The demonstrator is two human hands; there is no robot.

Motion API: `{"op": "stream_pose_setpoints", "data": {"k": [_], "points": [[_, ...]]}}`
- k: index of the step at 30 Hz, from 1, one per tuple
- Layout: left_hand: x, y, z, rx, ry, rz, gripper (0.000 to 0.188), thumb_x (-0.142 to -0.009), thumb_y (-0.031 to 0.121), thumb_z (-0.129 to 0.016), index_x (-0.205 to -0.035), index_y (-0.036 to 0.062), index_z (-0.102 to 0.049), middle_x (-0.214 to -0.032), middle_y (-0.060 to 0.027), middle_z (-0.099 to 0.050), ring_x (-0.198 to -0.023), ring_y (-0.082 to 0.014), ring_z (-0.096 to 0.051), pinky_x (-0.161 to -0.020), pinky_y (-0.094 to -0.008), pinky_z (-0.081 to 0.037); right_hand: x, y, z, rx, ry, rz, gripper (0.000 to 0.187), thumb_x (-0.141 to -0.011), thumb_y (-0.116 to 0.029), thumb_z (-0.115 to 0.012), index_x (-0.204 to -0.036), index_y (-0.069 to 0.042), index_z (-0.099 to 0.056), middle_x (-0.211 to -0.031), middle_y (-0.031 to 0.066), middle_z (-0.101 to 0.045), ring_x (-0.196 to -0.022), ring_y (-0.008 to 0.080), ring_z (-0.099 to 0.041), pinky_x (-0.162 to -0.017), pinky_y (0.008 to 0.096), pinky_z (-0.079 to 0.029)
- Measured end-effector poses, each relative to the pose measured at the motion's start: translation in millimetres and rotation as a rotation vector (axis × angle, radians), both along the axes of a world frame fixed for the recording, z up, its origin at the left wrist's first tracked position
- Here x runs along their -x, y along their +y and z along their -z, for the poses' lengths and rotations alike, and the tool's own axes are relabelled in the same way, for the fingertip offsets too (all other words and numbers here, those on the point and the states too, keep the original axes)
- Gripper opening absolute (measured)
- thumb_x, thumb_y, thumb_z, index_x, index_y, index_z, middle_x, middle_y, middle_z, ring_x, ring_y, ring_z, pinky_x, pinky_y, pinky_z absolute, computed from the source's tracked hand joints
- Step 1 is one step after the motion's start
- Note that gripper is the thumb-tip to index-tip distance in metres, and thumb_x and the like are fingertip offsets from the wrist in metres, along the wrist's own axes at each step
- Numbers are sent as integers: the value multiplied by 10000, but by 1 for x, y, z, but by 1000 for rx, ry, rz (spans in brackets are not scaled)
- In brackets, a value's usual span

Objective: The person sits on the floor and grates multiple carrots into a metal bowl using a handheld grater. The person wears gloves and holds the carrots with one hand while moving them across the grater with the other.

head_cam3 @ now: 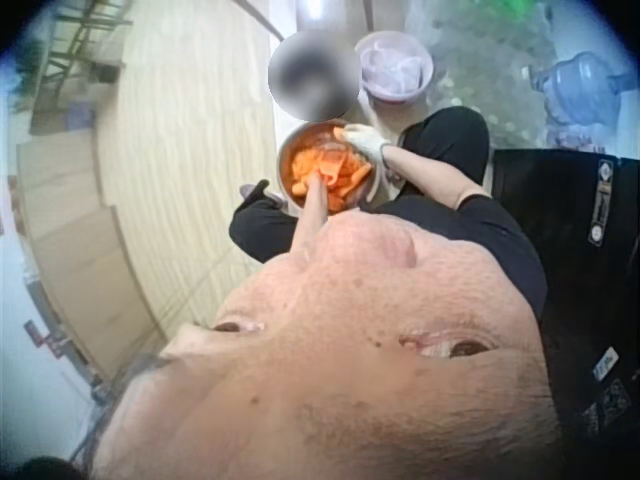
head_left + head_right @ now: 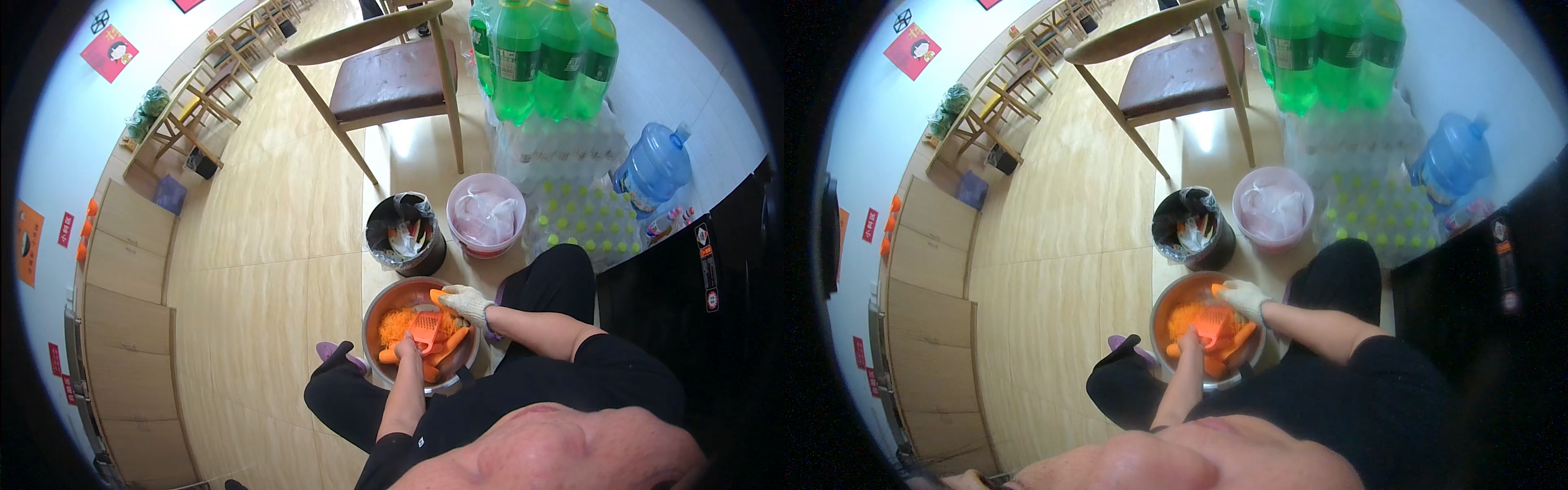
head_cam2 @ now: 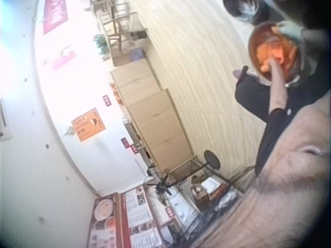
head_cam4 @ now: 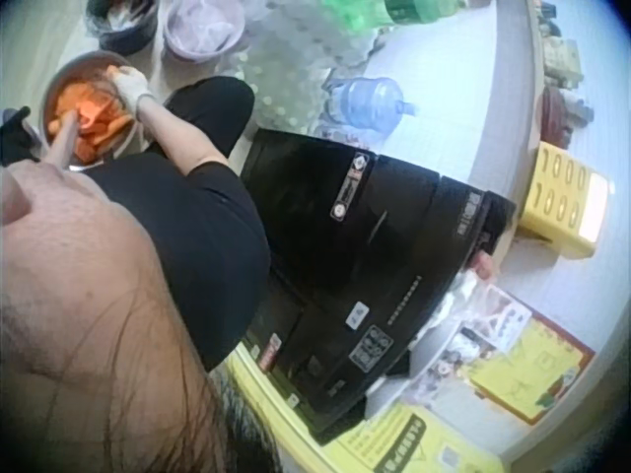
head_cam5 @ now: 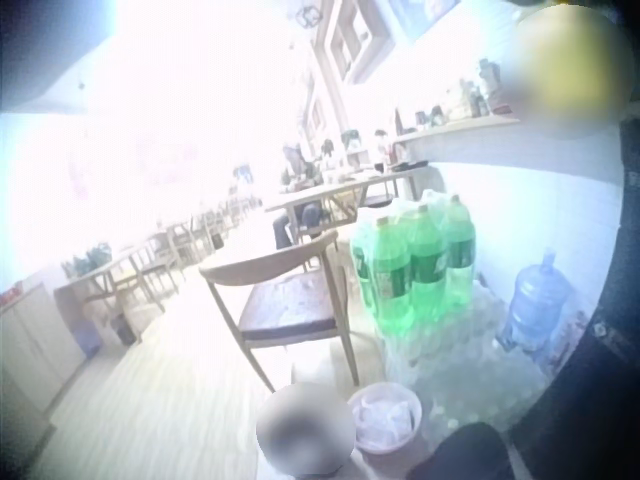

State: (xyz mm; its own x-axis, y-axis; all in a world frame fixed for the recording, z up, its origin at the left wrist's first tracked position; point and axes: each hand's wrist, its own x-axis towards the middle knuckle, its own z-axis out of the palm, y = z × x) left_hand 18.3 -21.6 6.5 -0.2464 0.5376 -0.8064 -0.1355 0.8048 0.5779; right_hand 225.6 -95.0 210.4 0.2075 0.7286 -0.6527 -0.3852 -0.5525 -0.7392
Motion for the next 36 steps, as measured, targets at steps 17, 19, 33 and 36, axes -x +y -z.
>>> {"op": "stream_pose_setpoints", "data": {"k": [17, 19, 33, 36], "points": [[-10, -1, -17, -37, 156, 170, 255, -891, 223, -663, -791, 15, -555, -617, -82, -564, -389, -183, -447, -357, -340, -357, 4, -3, 5, -9, -98, -117, 415, -906, -404, -583, -1127, -53, -588, -755, 70, -619, -420, 137, -495, -377, 278, -397], [-10, -2, -17, -53, 168, 217, 250, -906, 238, -638, -788, 36, -552, -611, -68, -533, -390, -179, -446, -340, -325, -342, 4, -3, 6, -2, -112, -136, 430, -903, -409, -581, -1141, -51, -584, -765, 72, -624, -424, 140, -501, -380, 279, -401], [-9, 1, -6, -93, 203, 282, 170, -885, 142, -651, -867, -14, -584, -771, -118, -640, -559, -223, -600, -487, -352, -491, 7, 0, 20, 22, -158, -201, 663, -877, -420, -604, -1364, 5, -455, -924, 128, -650, -489, 160, -541, -420, 291, -438], [-10, -1, -6, -122, 210, 278, 151, -883, 121, -653, -858, -13, -589, -788, -109, -643, -611, -213, -614, -550, -343, -513, 8, 0, 20, 28, -162, -211, 665, -880, -416, -600, -1372, 3, -446, -922, 126, -650, -496, 166, -546, -425, 293, -440]]}}
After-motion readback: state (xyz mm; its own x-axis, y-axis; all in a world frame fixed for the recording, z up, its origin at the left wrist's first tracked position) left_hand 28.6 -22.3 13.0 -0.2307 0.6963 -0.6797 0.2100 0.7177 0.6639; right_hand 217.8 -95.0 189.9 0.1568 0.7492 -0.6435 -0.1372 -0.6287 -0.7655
